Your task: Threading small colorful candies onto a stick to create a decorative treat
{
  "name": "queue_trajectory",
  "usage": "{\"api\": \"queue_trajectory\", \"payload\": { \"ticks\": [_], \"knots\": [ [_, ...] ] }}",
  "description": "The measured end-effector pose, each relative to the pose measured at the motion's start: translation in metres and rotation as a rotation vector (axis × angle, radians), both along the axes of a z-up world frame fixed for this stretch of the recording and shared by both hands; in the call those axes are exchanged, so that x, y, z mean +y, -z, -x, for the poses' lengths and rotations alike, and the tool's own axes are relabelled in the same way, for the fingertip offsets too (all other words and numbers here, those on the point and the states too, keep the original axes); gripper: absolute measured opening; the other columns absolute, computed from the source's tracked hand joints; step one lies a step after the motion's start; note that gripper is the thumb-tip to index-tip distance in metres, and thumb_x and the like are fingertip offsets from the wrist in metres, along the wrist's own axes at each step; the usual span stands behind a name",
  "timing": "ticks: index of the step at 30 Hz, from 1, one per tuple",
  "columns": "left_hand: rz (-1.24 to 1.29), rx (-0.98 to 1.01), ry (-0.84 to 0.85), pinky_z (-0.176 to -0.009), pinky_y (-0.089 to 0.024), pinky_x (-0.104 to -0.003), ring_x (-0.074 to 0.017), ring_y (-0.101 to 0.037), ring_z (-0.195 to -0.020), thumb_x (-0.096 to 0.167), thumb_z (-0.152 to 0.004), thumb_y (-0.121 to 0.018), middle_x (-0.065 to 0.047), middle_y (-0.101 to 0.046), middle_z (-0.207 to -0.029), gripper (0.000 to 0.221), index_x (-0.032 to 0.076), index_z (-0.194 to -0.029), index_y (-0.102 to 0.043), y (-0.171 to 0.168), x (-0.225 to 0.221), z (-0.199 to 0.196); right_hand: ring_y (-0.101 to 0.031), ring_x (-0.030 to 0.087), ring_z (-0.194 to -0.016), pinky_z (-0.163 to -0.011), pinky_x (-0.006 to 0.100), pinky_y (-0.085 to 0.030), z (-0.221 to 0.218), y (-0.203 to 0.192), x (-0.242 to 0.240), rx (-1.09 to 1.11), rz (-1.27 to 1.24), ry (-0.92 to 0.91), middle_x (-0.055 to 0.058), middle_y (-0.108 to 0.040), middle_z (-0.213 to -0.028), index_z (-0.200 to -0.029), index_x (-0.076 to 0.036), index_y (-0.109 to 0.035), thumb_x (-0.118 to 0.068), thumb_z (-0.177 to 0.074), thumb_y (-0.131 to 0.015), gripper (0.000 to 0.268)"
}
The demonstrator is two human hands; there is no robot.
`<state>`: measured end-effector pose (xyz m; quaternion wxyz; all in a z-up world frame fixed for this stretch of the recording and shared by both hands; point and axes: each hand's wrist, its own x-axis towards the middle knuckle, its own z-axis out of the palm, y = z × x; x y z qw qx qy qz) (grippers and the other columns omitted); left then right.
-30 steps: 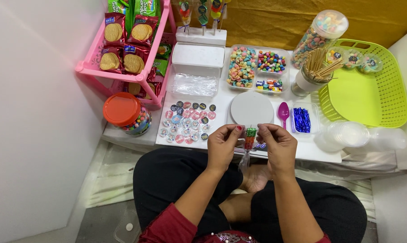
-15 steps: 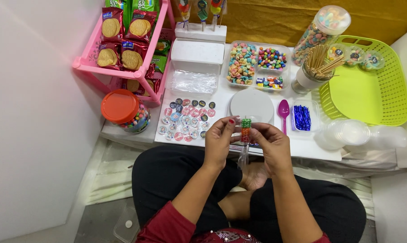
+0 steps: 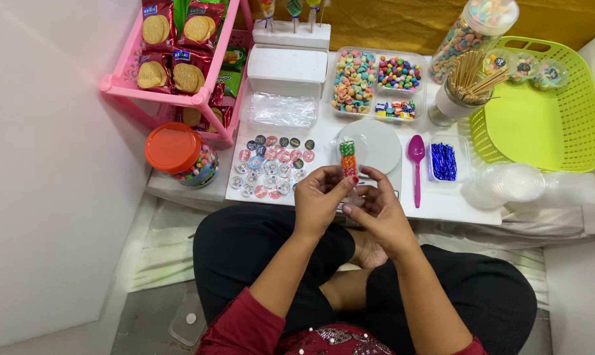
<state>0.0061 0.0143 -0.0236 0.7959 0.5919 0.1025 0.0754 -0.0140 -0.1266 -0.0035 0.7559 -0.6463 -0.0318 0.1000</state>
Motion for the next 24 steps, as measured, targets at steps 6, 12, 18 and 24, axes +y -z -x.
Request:
{"api": "queue_trajectory", "payload": {
  "ticks": [6,12,18,24],
  "knots": [
    [-0.085,-0.094,-0.220,-0.056,-0.058,-0.024,-0.0102,-0.065,-0.059,0.014,-0.082,-0.088,-0.008,-0.071,-0.068,0.022,0.003,-0.095,-0.075,-0.012,0.021,-0.008,-0.074,0.016,-0.069,-0.066,0.027,-0.061,0.011,0.044,0.004,0.082,0.026,-0.102,0.016,-0.074,-0.081,-0.146,-0.008,-0.050,0.012,-0.074,-0.076,0.080],
    [-0.065,-0.132,-0.323,-0.056,-0.061,-0.028,-0.0135,-0.067,-0.064,0.015,-0.080,-0.089,-0.011,-0.072,-0.077,0.028,0.001,-0.097,-0.072,-0.017,0.021,-0.013,-0.055,0.008,-0.067,-0.063,0.023,-0.048,0.012,0.019,0.007,-0.033,0.188,0.192,0.001,-0.061,-0.068,-0.085,-0.006,-0.073,-0.014,-0.088,-0.084,0.014],
    [-0.035,-0.149,-0.357,-0.057,-0.063,-0.029,-0.0137,-0.068,-0.067,0.014,-0.080,-0.090,-0.011,-0.072,-0.078,0.029,0.001,-0.097,-0.070,-0.016,0.019,-0.016,-0.051,0.005,-0.065,-0.062,0.019,-0.046,0.014,0.034,0.028,-0.063,0.148,0.342,0.000,-0.051,-0.067,-0.099,-0.004,-0.080,-0.010,-0.081,-0.089,0.021],
    [-0.020,-0.173,-0.391,-0.053,-0.064,-0.030,-0.0158,-0.069,-0.063,0.012,-0.080,-0.090,-0.012,-0.071,-0.075,0.028,0.001,-0.096,-0.069,-0.014,0.017,-0.016,-0.049,0.004,-0.069,-0.065,0.020,-0.045,0.020,0.000,0.037,-0.127,0.216,0.359,-0.001,-0.055,-0.067,-0.090,-0.005,-0.080,-0.010,-0.089,-0.082,0.006]
  ]
}}
